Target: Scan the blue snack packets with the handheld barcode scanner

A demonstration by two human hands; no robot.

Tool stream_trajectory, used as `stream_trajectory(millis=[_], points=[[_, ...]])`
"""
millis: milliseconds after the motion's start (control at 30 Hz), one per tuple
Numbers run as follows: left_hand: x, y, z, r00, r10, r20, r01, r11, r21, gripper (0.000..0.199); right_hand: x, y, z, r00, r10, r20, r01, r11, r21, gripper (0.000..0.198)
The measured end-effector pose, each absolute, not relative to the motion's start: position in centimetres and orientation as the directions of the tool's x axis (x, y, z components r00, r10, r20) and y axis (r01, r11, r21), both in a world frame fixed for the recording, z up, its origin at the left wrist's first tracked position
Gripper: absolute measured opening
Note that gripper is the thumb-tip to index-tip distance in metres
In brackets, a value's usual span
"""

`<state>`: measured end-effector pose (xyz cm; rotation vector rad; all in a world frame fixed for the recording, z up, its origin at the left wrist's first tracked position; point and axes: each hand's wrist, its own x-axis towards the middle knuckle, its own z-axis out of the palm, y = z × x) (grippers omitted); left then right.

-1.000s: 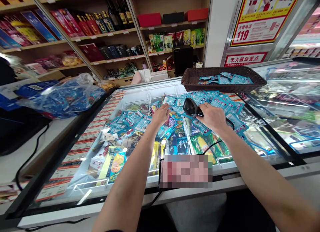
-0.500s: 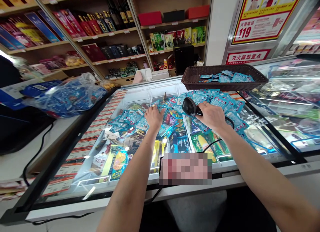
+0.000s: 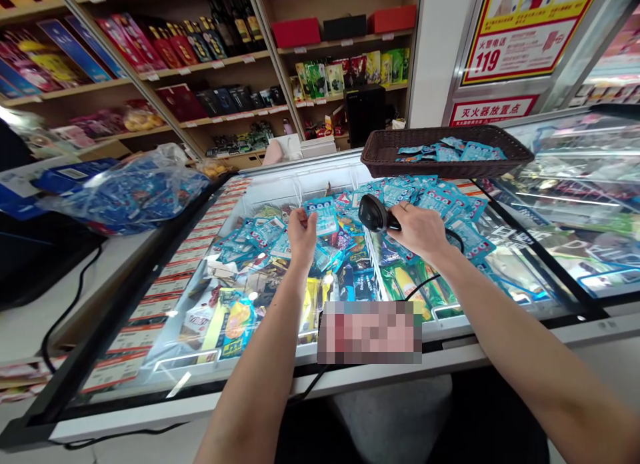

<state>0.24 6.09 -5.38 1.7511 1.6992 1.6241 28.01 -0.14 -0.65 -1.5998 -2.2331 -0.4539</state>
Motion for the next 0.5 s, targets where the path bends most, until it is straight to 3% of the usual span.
stream_trajectory(millis=[200,500], points=[[0.53,5.71,-5.92,-0.286,0.869,0.403,0.296,-0.32,0.9,0.05,27.83,-0.34,-0.56,-0.337,0.822,0.459,0.936,0.344,0.073,0.027],[0.94,5.0,-5.73,-0.302,0.889,0.345,0.198,-0.296,0.935,0.052,27.8,-0.26,-1.02,-0.414,0.775,0.478,0.905,0.408,0.124,0.029]])
